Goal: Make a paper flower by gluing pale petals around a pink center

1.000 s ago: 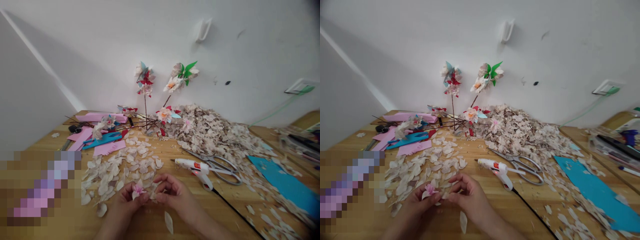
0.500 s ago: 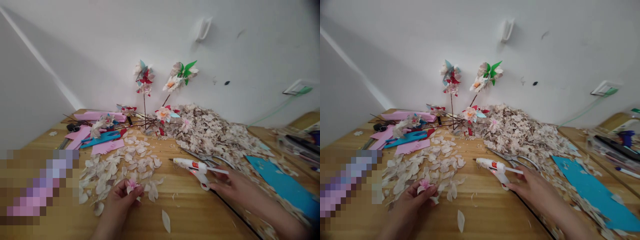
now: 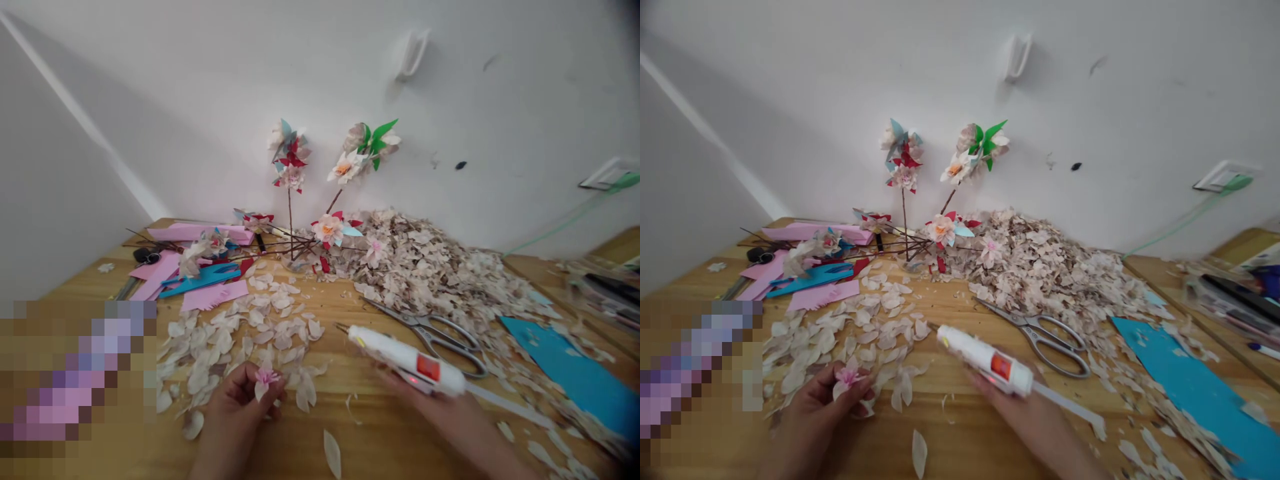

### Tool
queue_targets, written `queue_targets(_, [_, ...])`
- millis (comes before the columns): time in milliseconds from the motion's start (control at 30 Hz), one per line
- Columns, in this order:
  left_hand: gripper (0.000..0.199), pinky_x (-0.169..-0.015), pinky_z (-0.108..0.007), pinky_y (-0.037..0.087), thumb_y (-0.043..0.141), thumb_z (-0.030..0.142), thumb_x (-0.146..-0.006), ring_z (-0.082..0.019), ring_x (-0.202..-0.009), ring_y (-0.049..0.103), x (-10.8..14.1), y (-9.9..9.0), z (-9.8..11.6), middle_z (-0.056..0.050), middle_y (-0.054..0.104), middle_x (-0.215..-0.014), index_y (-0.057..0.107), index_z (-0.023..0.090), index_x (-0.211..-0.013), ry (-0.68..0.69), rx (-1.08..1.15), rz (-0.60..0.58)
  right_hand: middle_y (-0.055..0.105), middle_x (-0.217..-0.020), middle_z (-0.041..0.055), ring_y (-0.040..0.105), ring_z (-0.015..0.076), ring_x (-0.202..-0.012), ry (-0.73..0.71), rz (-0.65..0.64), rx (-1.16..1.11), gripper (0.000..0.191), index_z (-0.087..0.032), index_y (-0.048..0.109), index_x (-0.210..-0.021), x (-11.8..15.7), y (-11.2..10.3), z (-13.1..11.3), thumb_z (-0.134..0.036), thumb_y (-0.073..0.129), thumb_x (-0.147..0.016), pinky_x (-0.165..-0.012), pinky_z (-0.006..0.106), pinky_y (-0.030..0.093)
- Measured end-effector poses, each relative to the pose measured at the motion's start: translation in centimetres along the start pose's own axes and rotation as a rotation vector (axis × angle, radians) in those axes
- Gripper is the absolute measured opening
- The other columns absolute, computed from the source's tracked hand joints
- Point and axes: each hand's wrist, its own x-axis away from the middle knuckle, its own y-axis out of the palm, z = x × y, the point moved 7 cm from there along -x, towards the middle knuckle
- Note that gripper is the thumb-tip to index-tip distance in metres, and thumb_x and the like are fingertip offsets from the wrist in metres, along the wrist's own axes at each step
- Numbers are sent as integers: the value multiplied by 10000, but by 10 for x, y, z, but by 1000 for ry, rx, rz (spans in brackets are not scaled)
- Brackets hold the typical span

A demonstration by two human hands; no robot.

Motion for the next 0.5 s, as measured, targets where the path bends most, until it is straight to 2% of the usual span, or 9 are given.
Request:
queue_targets(67, [285,-459,-160,416,784,381,-511,-80,-452,501,0,0,-1,47,618,-505,585,178,-536,-4,5,-2,669,-882,47,584,299,-898,5,-40,-52,294,-252,650,-779,15,8,-9,-499,664,-619,-791,404,464])
queue_targets(167, [297,-458,-159,421,791,387,-492,-84,-459,502,0,-1,-2,46,619,-498,584,178,-528,-9,13,26,633,-644,10,585,232,-636,-114,-242,-85,168,-276,609,-633,30,31,-37,-440,642,-653,-580,314,469])
queue_targets(267, [309,-461,-160,425,796,400,-473,-88,-463,506,0,-3,-1,45,620,-487,590,179,-539,-16,17,56,583,-561,-6,540,205,-534,-143,-235,-61,186,-278,577,-586,32,37,-51,-440,608,-672,-508,294,427])
queue_targets(500, [331,-454,-149,415,801,408,-457,-87,-459,501,3,-2,1,50,606,-451,568,181,-523,-32,25,58,575,-557,-2,526,210,-540,-146,-202,-21,229,-274,559,-551,31,38,-49,-475,589,-656,-523,300,405])
